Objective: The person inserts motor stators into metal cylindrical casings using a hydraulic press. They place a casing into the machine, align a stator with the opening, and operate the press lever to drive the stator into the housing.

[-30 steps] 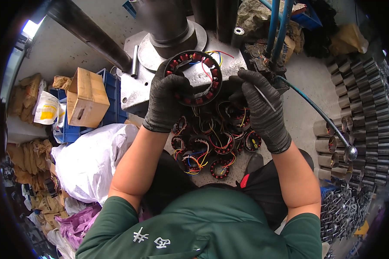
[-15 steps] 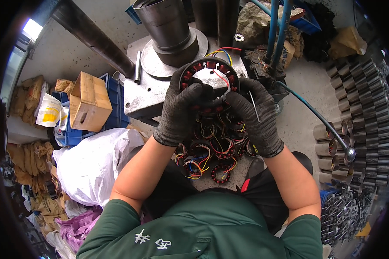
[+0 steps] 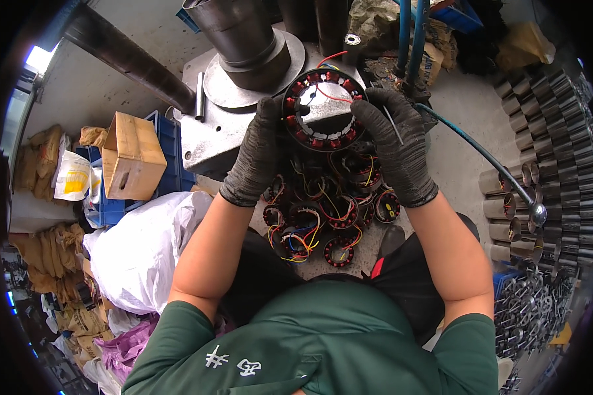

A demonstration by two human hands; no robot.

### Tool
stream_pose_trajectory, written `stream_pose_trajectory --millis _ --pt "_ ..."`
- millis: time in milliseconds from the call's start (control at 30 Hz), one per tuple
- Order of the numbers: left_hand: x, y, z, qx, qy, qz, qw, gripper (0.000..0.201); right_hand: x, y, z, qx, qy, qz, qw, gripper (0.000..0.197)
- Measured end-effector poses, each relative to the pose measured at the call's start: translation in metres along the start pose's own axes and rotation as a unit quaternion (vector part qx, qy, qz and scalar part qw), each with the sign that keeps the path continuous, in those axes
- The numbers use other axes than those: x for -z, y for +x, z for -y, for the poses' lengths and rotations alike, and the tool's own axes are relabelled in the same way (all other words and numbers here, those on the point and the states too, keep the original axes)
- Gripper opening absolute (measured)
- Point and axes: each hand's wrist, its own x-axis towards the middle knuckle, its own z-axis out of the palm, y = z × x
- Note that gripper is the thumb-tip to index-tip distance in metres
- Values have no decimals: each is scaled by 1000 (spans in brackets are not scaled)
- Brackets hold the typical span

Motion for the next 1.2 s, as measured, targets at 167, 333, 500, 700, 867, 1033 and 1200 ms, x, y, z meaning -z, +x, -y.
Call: stream_pose_trajectory --millis 167,333,500,700,867,1033,1200 --pt "11 4 -1 -6 69 17 997 67 6 10 -6 37 -1 10 999 36" --pt "-10 -5 -2 11 148 -30 989 47 2 10 1 67 -63 59 994 37" --pt "-2 0 14 39 86 -53 994 41 0 14 13 140 -148 83 976 39" --pt "-7 -2 1 129 -46 -126 983 39 16 -5 14 121 60 69 988 33" --pt "-4 -1 9 63 -89 -154 982 39 3 -32 10 282 -66 106 951 16" --pt "-11 -3 7 55 -93 -157 982 36 -6 -31 11 334 -197 136 912 9" --pt "-14 -6 5 43 -70 -162 983 33 -9 -30 12 340 -238 133 900 8"
